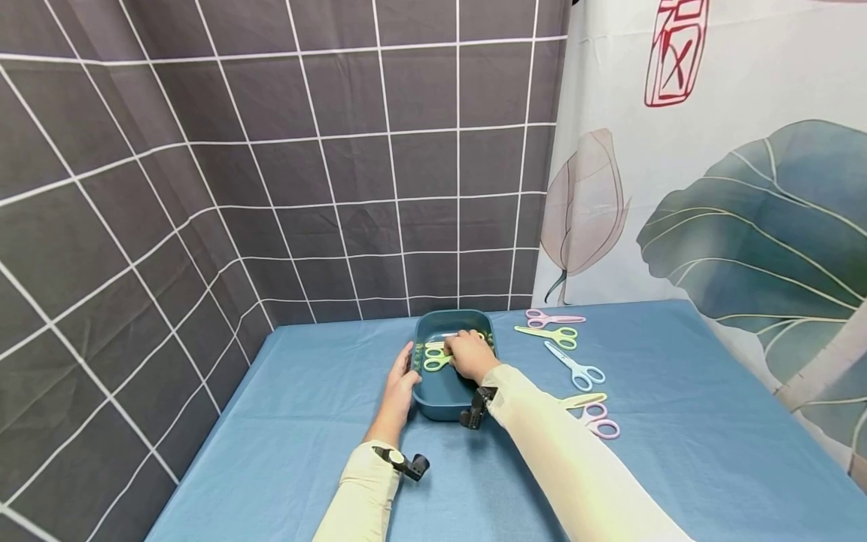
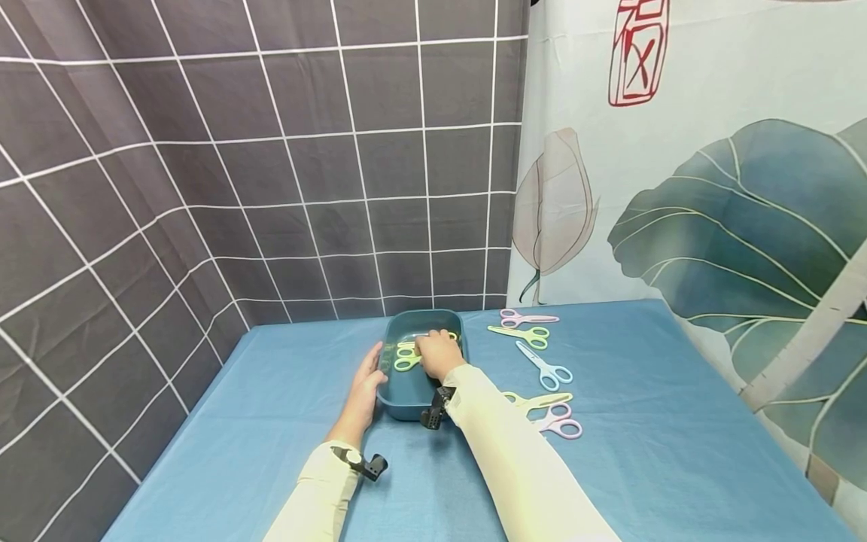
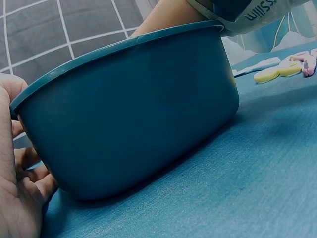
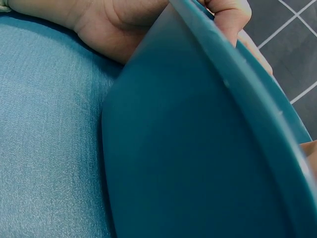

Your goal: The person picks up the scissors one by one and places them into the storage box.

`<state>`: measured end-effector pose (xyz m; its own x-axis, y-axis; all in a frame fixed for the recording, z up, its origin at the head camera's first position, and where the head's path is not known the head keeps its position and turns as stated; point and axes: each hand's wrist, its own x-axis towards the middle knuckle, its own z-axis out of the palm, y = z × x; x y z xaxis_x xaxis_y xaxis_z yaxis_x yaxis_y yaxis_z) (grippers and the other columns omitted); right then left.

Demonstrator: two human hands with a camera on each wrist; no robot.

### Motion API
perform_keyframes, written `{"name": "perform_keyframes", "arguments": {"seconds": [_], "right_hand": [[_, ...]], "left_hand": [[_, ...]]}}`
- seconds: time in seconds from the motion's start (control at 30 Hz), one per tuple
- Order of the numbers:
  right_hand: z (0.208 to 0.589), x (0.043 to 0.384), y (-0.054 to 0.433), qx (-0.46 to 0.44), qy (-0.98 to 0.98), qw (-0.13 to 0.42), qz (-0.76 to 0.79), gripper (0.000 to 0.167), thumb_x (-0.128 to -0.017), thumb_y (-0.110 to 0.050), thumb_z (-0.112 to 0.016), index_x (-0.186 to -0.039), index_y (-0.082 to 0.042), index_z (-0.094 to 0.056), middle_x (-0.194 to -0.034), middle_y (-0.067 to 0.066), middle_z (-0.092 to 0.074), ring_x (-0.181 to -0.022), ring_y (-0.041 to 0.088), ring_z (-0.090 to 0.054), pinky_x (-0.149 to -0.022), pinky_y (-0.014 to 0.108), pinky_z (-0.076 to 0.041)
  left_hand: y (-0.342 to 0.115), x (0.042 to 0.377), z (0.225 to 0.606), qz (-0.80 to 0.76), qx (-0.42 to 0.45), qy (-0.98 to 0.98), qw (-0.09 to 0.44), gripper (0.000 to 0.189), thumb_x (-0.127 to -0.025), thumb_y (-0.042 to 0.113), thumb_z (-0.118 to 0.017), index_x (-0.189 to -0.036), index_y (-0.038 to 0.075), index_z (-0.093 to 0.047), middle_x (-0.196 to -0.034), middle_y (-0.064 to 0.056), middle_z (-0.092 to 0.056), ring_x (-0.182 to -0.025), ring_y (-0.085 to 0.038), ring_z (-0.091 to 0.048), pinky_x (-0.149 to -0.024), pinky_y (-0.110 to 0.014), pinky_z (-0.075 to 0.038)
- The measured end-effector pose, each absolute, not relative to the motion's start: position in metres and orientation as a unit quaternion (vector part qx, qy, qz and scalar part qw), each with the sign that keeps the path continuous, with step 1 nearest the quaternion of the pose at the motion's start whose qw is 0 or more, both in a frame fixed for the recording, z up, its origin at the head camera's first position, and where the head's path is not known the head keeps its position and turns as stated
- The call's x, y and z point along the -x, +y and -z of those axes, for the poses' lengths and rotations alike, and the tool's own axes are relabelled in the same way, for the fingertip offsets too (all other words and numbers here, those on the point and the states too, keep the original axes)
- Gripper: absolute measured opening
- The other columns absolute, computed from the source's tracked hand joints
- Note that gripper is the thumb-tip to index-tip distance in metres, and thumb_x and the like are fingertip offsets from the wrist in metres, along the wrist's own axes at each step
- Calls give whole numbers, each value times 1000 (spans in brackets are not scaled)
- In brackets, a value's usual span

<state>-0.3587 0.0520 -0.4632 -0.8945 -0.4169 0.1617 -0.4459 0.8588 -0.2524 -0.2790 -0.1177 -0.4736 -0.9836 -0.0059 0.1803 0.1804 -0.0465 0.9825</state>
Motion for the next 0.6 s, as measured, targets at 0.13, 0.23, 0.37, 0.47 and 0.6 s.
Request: {"name": "perform_keyframes", "arguments": {"seconds": [0.13, 0.23, 0.37, 0.47, 0.6], "right_hand": [[464, 359, 52, -221, -963, 49, -144, 8, -93, -11, -70, -100, -14, -68, -102, 7, -64, -95, 29, -52, -89, 45, -47], [464, 359, 52, -221, -963, 49, -144, 8, -94, -11, -70, -100, -14, -68, -102, 7, -64, -96, 29, -52, -89, 45, -47], [464, 360, 52, -222, -963, 49, -145, 7, -93, -10, -70, -99, -13, -68, -101, 7, -64, -95, 29, -52, -88, 45, -47], [465, 360, 52, -220, -963, 49, -146, 7, -93, -10, -70, -99, -13, -68, -100, 7, -63, -94, 29, -51, -88, 45, -47], [465, 361, 51, -216, -965, 46, -144, 6, -94, -10, -70, -99, -13, -67, -100, 7, -63, -94, 29, -51, -88, 45, -47]], "left_hand": [[-118, 291, 490, 726, 60, -682, 69, 79, -76, -11, -42, -154, -7, -32, -157, -30, -34, -146, -42, -29, -115, -52, -26], [-118, 295, 498, 725, 58, -683, 72, 80, -77, -9, -42, -156, -4, -31, -157, -28, -34, -146, -40, -30, -114, -51, -27], [-118, 297, 499, 723, 63, -683, 76, 80, -78, -8, -42, -156, -3, -30, -157, -28, -34, -146, -40, -31, -113, -52, -28], [-118, 297, 498, 722, 62, -686, 74, 80, -78, -8, -42, -156, -3, -30, -158, -28, -33, -147, -40, -30, -113, -52, -28], [-119, 293, 492, 723, 61, -685, 64, 79, -78, -10, -41, -156, -5, -30, -158, -30, -31, -148, -42, -27, -114, -52, -26]]}}
